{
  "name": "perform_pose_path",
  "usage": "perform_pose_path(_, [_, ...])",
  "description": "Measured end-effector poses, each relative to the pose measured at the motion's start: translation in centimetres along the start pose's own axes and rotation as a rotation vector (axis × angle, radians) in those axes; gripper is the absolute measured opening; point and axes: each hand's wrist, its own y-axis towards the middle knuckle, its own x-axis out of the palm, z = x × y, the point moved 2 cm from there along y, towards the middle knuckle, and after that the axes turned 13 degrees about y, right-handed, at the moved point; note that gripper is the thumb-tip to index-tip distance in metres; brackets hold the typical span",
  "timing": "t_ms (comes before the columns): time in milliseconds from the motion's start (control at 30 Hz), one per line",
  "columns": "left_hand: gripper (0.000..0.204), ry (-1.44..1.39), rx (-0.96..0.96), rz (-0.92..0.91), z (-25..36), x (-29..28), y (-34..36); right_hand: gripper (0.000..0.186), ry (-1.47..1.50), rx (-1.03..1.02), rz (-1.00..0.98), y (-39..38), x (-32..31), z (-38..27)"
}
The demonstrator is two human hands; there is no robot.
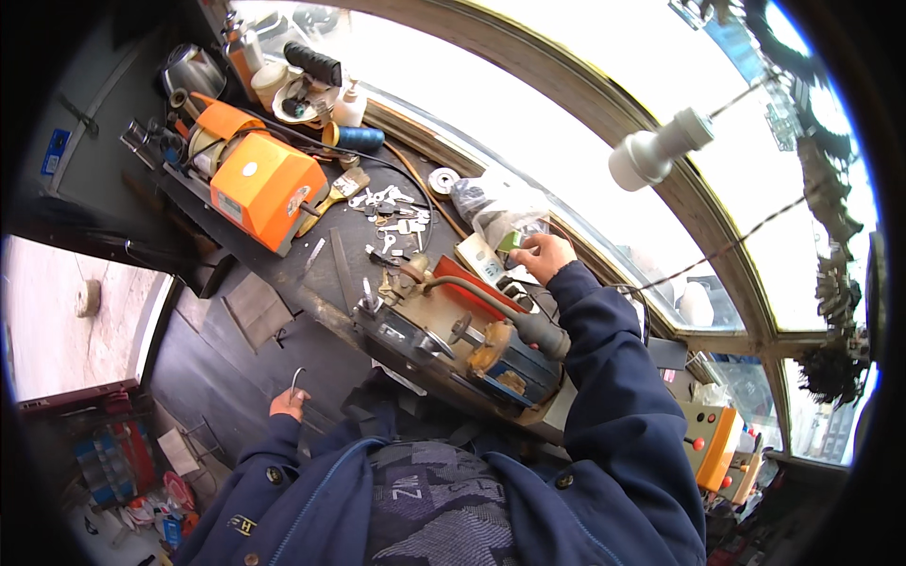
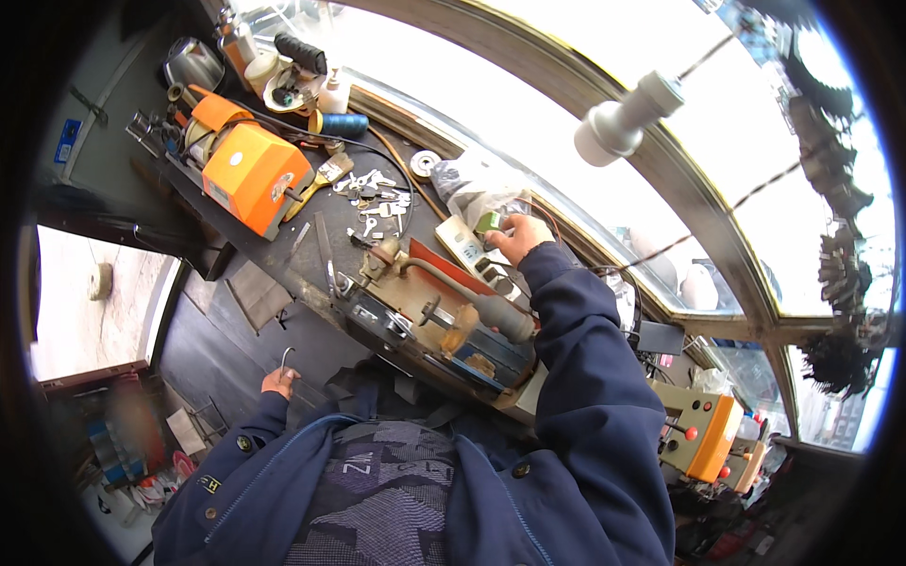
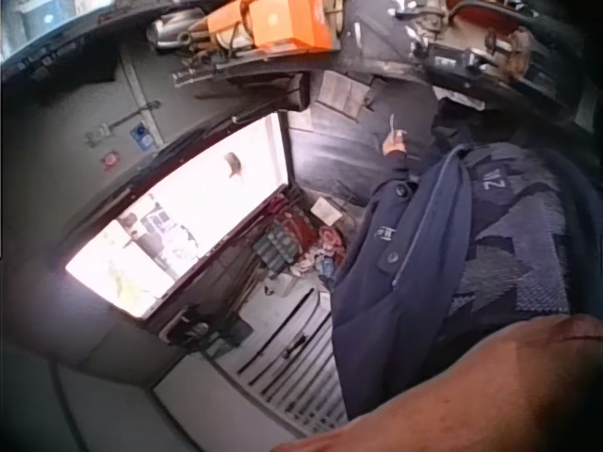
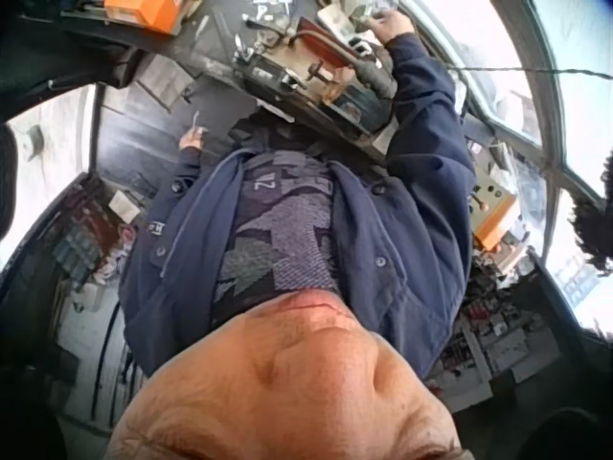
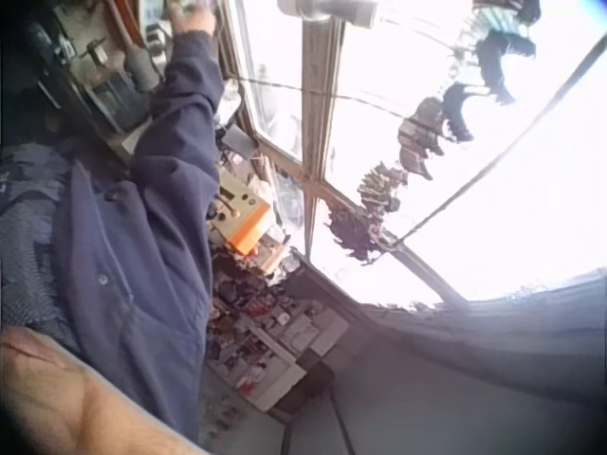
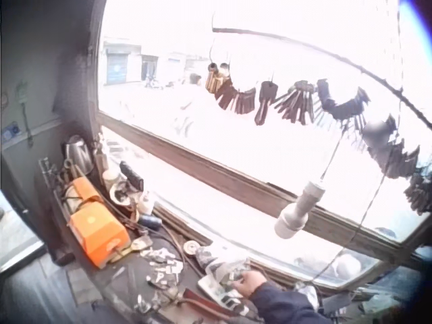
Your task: The person retrieves a metal hook and a hammer from a cluttered workshop floor, then repeatedly strikes the hook on a metal block to bend and shape it. The person also uses pliers to adjust the hook and moves between the floor and a workbench area.
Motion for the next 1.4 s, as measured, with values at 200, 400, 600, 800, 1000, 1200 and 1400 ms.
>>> perform_pose_path(200, [0.02, -0.026, -0.055, 0.027, -5.1, -1.1, 1.3, 0.048, -0.003, 0.181, -0.032, 4.5, 1.8, 1.2])
perform_pose_path(400, [0.02, -0.037, -0.086, 0.011, -6.0, -1.1, 1.9, 0.023, 0.875, 0.273, -0.088, 5.7, 3.1, 1.6])
perform_pose_path(600, [0.024, -0.106, -0.081, -0.043, -4.0, -0.1, 2.5, 0.025, -0.112, -0.123, 0.056, 2.5, 2.2, 0.1])
perform_pose_path(800, [0.025, -0.023, -0.001, -0.023, -2.9, 1.2, 2.7, 0.049, -0.324, -0.037, -0.012, 0.9, 2.0, -0.7])
perform_pose_path(1000, [0.023, -0.086, -0.085, -0.076, -3.0, 1.7, 2.9, 0.057, -0.358, 0.014, 0.006, 1.5, 3.3, 0.0])
perform_pose_path(1200, [0.022, -0.08, -0.134, -0.077, -3.3, 2.0, 2.6, 0.043, 0.254, 0.223, -0.12, 1.2, 2.9, 0.2])
perform_pose_path(1400, [0.022, -0.104, -0.106, -0.082, -3.6, 2.5, 2.8, 0.041, 0.16, 0.149, -0.151, 1.3, 3.6, 0.8])
